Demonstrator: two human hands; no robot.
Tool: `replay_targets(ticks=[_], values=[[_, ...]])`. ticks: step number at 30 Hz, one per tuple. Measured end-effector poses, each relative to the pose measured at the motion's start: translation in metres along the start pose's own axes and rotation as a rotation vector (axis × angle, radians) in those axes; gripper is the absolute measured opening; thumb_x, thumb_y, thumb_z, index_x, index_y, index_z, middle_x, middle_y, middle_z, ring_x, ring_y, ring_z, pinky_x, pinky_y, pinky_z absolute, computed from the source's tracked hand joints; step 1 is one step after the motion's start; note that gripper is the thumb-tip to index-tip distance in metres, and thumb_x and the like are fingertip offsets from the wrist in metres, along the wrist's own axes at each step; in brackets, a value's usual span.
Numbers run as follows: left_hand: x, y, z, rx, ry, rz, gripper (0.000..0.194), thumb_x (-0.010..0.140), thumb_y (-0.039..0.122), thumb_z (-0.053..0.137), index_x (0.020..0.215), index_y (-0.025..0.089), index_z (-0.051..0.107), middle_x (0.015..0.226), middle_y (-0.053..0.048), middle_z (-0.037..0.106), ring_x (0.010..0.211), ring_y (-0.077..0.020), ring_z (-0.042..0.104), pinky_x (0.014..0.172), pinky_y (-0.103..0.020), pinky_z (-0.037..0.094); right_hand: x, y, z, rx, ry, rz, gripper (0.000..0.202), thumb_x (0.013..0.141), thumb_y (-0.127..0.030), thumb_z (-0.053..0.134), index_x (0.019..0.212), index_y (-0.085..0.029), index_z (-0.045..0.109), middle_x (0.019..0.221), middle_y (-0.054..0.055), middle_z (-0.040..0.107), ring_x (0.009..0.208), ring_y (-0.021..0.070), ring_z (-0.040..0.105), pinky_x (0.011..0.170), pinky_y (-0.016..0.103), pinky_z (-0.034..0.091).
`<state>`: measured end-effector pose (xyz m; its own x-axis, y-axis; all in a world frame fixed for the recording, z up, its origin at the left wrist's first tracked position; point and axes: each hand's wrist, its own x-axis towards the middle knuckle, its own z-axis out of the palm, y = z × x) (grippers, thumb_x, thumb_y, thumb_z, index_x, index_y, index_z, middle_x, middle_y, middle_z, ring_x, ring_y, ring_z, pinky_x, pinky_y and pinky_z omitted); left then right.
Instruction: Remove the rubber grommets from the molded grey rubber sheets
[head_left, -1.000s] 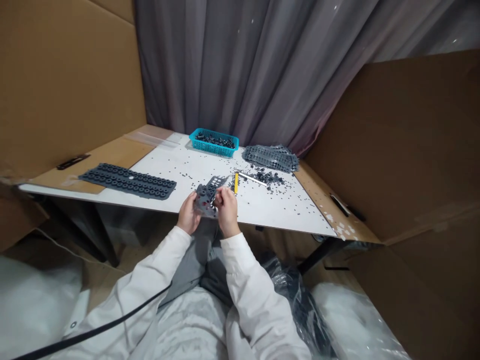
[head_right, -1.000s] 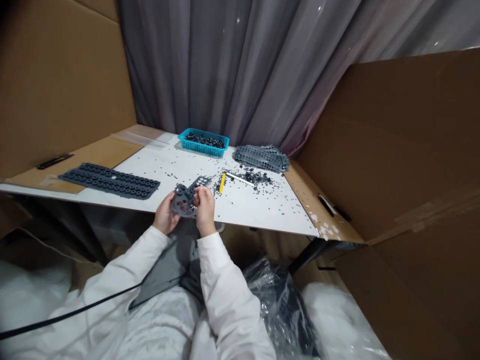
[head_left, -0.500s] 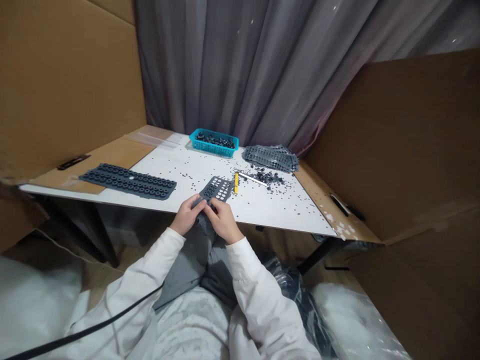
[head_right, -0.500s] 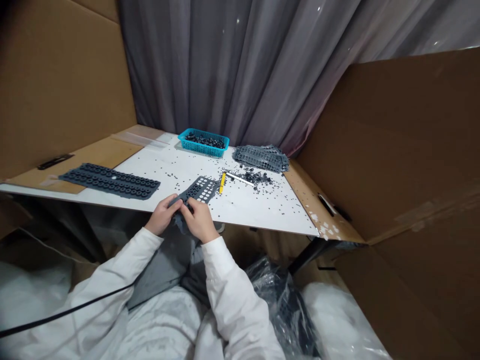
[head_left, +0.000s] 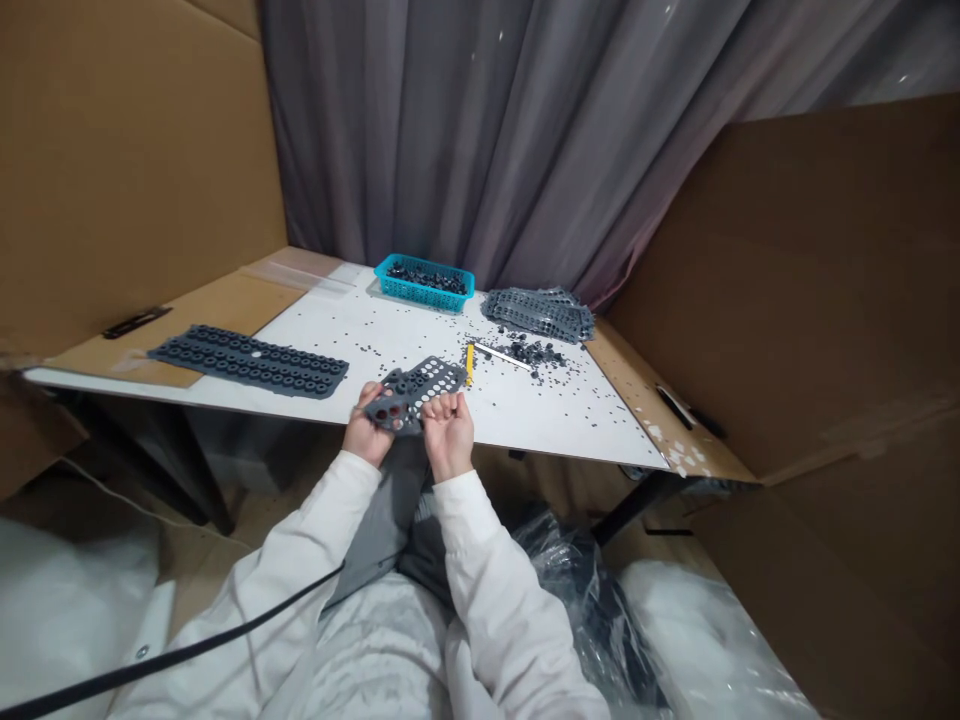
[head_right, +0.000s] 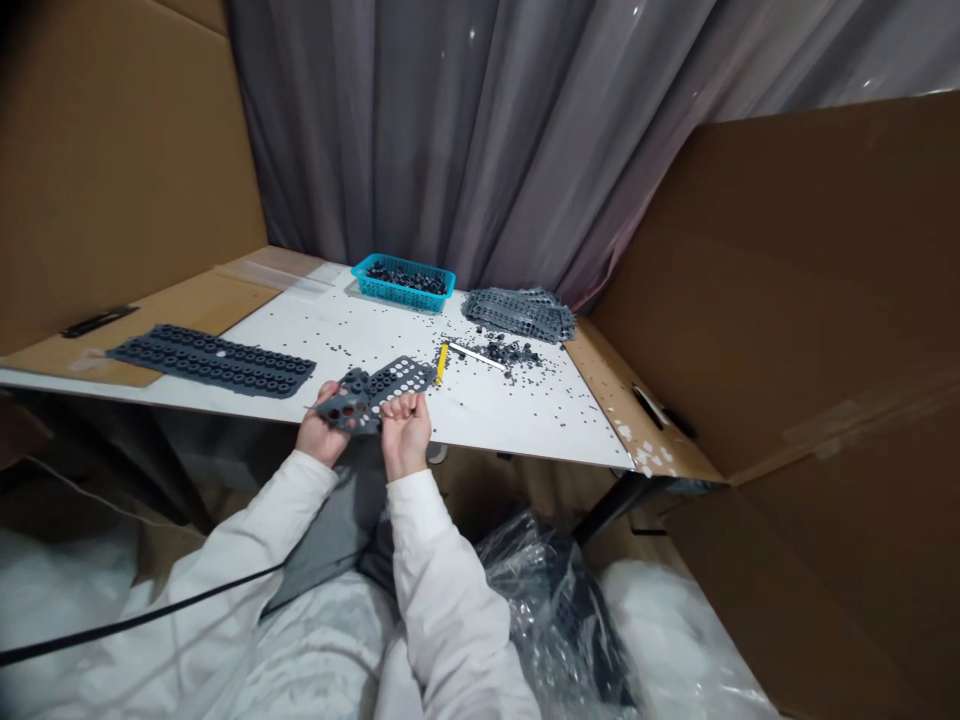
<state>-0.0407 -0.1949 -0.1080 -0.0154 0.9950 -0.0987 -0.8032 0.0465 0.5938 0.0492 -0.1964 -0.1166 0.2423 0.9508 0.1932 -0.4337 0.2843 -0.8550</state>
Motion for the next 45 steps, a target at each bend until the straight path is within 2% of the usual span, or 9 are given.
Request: replay_targets(ticks=[3,9,18,22,25,30,36,40,45], values=[[-0.004,0.004,-0.002,0.028,-0.056,0.028,0.031,0.067,0.021,0.068,0.064,0.02,0.037,0.053,0.008,0.049,0.046,-0.0065,0.051,0.044,-0.014,0.04,0.005,-0.009,0.001,-0.073,-0.047,-0.039,0.034,0.09,-0.042,0.024,0.063,-0.022,0.019,0.056,-0.006,0.018,0.045,0.0111,0.02,0.05,0.026,0.033],[-0.012,0.017,-0.006,0.145,-0.173,0.008,0.023,0.068,0.019,0.065,0.08,0.021,0.046,0.061,0.006,0.054,0.051,-0.007,0.053,0.044,-0.013,0.04,0.004,-0.019,-0.005,-0.392,-0.239,-0.074,0.035,0.087,-0.048,0.035,0.067,-0.02,0.042,0.057,-0.004,0.033,0.053,0.0118,0.032,0.053,0.025,0.03],[-0.016,0.029,-0.021,0.366,-0.256,-0.032,0.026,0.061,0.023,0.064,0.069,0.02,0.04,0.055,0.007,0.053,0.046,-0.0061,0.05,0.045,-0.014,0.04,-0.009,-0.03,-0.001,-0.746,-0.56,-0.094,0.025,0.088,-0.036,0.04,0.072,-0.019,0.048,0.066,-0.001,0.054,0.063,0.0135,0.048,0.064,0.025,0.034],[-0.017,0.042,-0.023,0.593,-0.255,-0.146,0.019,0.064,0.027,0.07,0.069,0.015,0.055,0.05,0.003,0.057,0.04,-0.0111,0.053,0.038,-0.019,0.04,-0.007,-0.034,-0.001,-0.74,-0.554,-0.128,0.022,0.087,-0.033,0.042,0.069,-0.02,0.044,0.061,-0.004,0.044,0.061,0.013,0.042,0.062,0.025,0.031],[-0.015,0.043,-0.023,0.701,-0.244,-0.191,0.022,0.062,0.027,0.074,0.056,0.011,0.06,0.039,0.0,0.055,0.03,-0.0126,0.049,0.031,-0.021,0.034,-0.007,-0.033,-0.001,-0.683,-0.562,-0.123,0.022,0.085,-0.032,0.045,0.066,-0.02,0.042,0.06,-0.004,0.041,0.059,0.0123,0.039,0.061,0.025,0.03],[-0.007,0.022,-0.021,0.596,-0.168,-0.089,0.031,0.06,0.036,0.076,0.052,0.012,0.059,0.043,0.0,0.057,0.037,-0.0094,0.049,0.036,-0.018,0.037,-0.005,-0.021,-0.002,-0.5,-0.518,-0.065,0.031,0.084,-0.04,0.044,0.061,-0.02,0.039,0.055,-0.005,0.036,0.053,0.0109,0.034,0.051,0.023,0.029],[-0.003,0.009,-0.026,0.439,-0.031,0.02,0.037,0.066,0.054,0.065,0.064,0.018,0.056,0.046,0.003,0.056,0.034,-0.0089,0.046,0.035,-0.019,0.036,0.01,-0.018,-0.007,-0.279,-0.249,-0.118,0.037,0.091,-0.045,0.02,0.062,-0.022,0.021,0.055,-0.007,0.016,0.044,0.0105,0.016,0.046,0.023,0.027],[-0.006,0.008,-0.025,0.509,-0.084,0.059,0.033,0.064,0.047,0.07,0.062,0.016,0.059,0.049,0.002,0.056,0.042,-0.0105,0.05,0.043,-0.021,0.041,0.01,-0.03,-0.004,-0.299,-0.237,-0.155,0.034,0.092,-0.042,0.026,0.064,-0.022,0.03,0.057,-0.005,0.025,0.048,0.0112,0.026,0.051,0.024,0.029],[-0.009,0.018,-0.017,0.667,-0.219,0.12,0.015,0.063,0.026,0.074,0.064,0.013,0.067,0.061,-0.001,0.064,0.061,-0.0147,0.053,0.06,-0.022,0.043,0.003,-0.043,0.001,-0.498,-0.433,-0.175,0.02,0.083,-0.032,0.051,0.068,-0.02,0.05,0.061,-0.003,0.046,0.06,0.0133,0.041,0.061,0.025,0.029]])
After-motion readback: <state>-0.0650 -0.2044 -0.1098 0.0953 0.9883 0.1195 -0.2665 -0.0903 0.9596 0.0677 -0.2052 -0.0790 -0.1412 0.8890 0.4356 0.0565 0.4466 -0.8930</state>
